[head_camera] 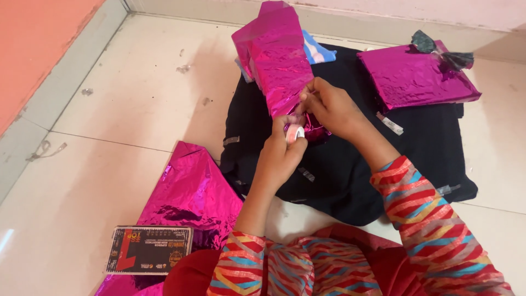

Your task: The person wraps a rectangular box with shiny pink wrapping paper, folds the edges, and secures them with clear tape. They then begin wrapping a second box in the same manner.

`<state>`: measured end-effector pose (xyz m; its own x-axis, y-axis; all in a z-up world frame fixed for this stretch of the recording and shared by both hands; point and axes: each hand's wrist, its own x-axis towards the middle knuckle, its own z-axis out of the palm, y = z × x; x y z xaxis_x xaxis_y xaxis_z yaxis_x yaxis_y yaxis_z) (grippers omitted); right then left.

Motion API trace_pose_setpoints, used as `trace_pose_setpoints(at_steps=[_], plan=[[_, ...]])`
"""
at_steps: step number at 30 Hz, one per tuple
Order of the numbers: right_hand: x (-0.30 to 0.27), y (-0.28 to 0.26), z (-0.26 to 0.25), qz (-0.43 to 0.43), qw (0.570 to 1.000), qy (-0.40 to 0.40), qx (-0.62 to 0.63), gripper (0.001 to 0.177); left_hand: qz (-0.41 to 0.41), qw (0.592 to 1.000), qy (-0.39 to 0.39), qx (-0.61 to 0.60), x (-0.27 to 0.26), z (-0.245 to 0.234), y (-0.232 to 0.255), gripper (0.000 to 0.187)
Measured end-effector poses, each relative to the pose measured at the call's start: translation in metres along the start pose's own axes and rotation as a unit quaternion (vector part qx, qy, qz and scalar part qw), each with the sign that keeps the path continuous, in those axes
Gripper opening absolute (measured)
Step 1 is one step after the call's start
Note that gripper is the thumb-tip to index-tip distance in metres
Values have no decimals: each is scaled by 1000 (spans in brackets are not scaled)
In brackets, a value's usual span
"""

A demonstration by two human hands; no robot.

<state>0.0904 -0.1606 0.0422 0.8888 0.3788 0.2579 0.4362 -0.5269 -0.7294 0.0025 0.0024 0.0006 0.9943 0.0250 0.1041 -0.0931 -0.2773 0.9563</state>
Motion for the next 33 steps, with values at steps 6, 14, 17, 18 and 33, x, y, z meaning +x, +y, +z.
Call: trace_pose_setpoints(at_steps=[6, 14, 17, 18, 33], plan=[[10, -14, -1, 44, 998, 20, -29, 15, 12, 996, 84, 25, -3, 14, 8, 36], [14, -19, -3, 45, 985, 11, -165, 19, 73, 978, 157, 114, -17, 40, 12, 59], [17, -18, -1, 30, 981, 15, -194, 18, 75, 974, 158, 141, -19, 43, 10, 61], [19, -17, 0, 6, 977, 25, -213, 18, 102, 969, 173, 145, -19, 43, 9, 61], [22, -30, 2, -20, 942, 17, -335, 18, 249, 918, 234, 204, -18, 49, -2, 56]])
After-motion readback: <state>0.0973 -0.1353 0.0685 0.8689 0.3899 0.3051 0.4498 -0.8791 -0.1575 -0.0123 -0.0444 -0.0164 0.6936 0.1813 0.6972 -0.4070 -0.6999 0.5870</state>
